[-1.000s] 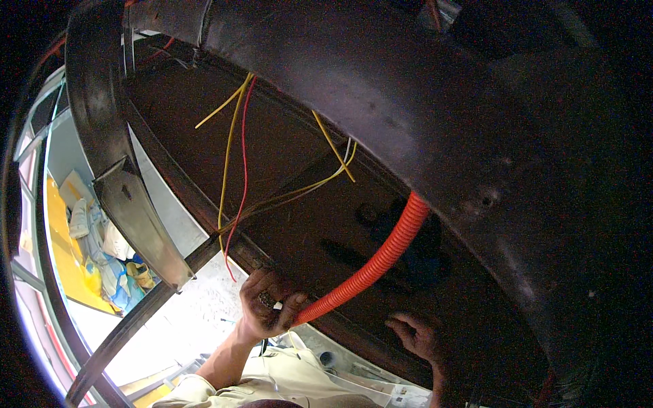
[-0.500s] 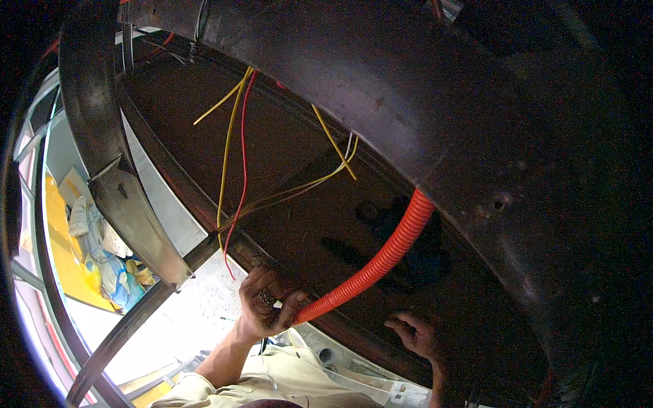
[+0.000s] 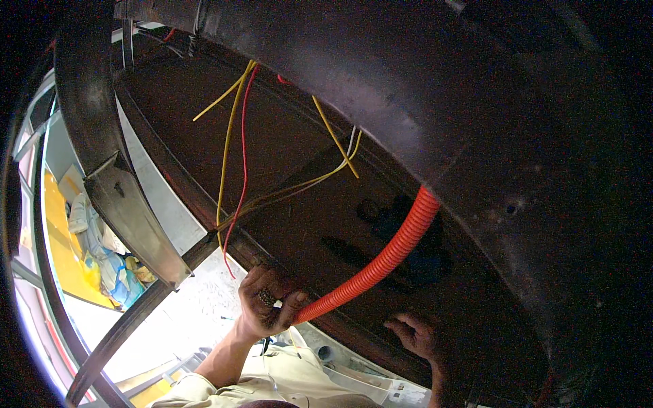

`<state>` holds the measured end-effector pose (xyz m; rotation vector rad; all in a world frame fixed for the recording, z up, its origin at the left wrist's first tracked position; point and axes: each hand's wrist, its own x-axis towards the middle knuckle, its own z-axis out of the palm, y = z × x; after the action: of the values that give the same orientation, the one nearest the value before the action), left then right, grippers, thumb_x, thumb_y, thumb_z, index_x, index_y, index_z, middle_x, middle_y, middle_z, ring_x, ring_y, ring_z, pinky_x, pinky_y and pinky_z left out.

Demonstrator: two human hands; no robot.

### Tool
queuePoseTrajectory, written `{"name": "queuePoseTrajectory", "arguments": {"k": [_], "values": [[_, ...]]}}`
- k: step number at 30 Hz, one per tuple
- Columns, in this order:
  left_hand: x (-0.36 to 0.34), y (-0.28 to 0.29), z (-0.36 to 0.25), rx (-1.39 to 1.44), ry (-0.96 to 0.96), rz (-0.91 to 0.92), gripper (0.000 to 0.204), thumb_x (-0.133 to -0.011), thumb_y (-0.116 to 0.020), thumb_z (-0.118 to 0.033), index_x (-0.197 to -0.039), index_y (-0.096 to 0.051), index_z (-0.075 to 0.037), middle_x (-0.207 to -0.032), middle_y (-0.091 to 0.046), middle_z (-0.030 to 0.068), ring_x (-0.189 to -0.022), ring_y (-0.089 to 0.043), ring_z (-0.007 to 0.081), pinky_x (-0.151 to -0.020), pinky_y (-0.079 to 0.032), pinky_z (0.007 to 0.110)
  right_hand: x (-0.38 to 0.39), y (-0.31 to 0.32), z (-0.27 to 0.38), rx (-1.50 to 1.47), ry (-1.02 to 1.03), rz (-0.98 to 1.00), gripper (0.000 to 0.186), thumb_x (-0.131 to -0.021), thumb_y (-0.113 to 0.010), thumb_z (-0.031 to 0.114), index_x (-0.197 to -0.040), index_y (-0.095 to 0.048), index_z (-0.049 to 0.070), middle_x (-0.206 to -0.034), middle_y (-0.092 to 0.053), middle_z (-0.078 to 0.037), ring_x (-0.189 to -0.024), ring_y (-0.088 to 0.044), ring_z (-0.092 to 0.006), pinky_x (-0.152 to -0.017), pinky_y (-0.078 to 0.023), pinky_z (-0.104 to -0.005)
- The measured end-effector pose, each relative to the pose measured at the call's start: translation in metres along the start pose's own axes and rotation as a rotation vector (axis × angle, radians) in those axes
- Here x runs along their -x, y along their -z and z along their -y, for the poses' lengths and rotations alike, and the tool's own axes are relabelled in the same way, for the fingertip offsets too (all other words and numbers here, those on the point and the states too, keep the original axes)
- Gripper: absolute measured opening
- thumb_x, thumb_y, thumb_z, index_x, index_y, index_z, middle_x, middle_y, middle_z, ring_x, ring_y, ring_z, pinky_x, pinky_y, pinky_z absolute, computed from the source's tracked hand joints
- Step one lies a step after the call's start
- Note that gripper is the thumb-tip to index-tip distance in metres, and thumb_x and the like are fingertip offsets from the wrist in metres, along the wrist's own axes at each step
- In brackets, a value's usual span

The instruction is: The person connects multiple colored wires within a metal frame by twisting them together and using pliers, then wraps the wire ends with electrical tape.

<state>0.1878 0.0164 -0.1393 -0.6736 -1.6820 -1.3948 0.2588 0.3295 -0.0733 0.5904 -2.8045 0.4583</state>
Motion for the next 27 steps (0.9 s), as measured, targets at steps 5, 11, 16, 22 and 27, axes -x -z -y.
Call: {"name": "queuePoseTrajectory", "arguments": {"k": [5,11,16,22,27], "values": [[0.001,-0.001,0.000,0.013,0.004,-0.018,0.013,-0.074,-0.079,-0.010,-0.075,-0.066,-0.007,-0.065,-0.055,0.0073,-0.057,-0.048,0.0266,-0.054,-0.036,0.036,0.004,-0.003,-0.006,-0.033,-0.042,0.011,0.017,-0.080,-0.080,0.019,-0.086,-0.068,0.009,-0.071,-0.063,-0.006,-0.058,-0.059,-0.0208,-0.054,-0.047,-0.0326],[0.001,-0.001,-0.001,0.014,0.048,-0.024,0.012,-0.074,-0.078,-0.011,-0.073,-0.066,-0.008,-0.064,-0.055,0.0061,-0.059,-0.048,0.0262,-0.054,-0.037,0.036,-0.006,0.006,0.010,0.030,0.009,0.024,0.014,-0.078,-0.080,0.011,-0.088,-0.070,0.006,-0.076,-0.067,-0.008,-0.065,-0.063,-0.0203,-0.059,-0.049,-0.0307],[0.000,0.000,0.000,0.004,0.017,-0.025,0.012,-0.074,-0.077,-0.012,-0.072,-0.066,-0.009,-0.064,-0.055,0.0058,-0.057,-0.048,0.0258,-0.054,-0.036,0.036,-0.008,0.006,0.012,0.036,0.021,0.002,0.016,-0.079,-0.080,0.015,-0.087,-0.069,0.008,-0.074,-0.065,-0.007,-0.062,-0.061,-0.0210,-0.057,-0.048,-0.0321],[0.000,0.000,-0.001,0.000,0.019,-0.038,0.013,-0.074,-0.078,-0.010,-0.071,-0.065,-0.008,-0.062,-0.052,0.0058,-0.055,-0.046,0.0258,-0.052,-0.035,0.037,-0.003,0.005,0.008,0.019,-0.024,0.026,0.014,-0.080,-0.079,0.013,-0.089,-0.070,0.008,-0.075,-0.067,-0.007,-0.061,-0.062,-0.0177,-0.055,-0.048,-0.0300],[-0.004,0.000,-0.001,-0.006,-0.015,-0.033,0.018,-0.074,-0.078,-0.010,-0.068,-0.062,-0.008,-0.062,-0.051,0.0068,-0.054,-0.046,0.0262,-0.051,-0.034,0.037,0.000,0.001,0.002,-0.013,-0.018,0.007,0.013,-0.082,-0.078,0.012,-0.091,-0.071,0.008,-0.075,-0.067,-0.005,-0.057,-0.059,-0.0131,-0.052,-0.046,-0.0271]]}}
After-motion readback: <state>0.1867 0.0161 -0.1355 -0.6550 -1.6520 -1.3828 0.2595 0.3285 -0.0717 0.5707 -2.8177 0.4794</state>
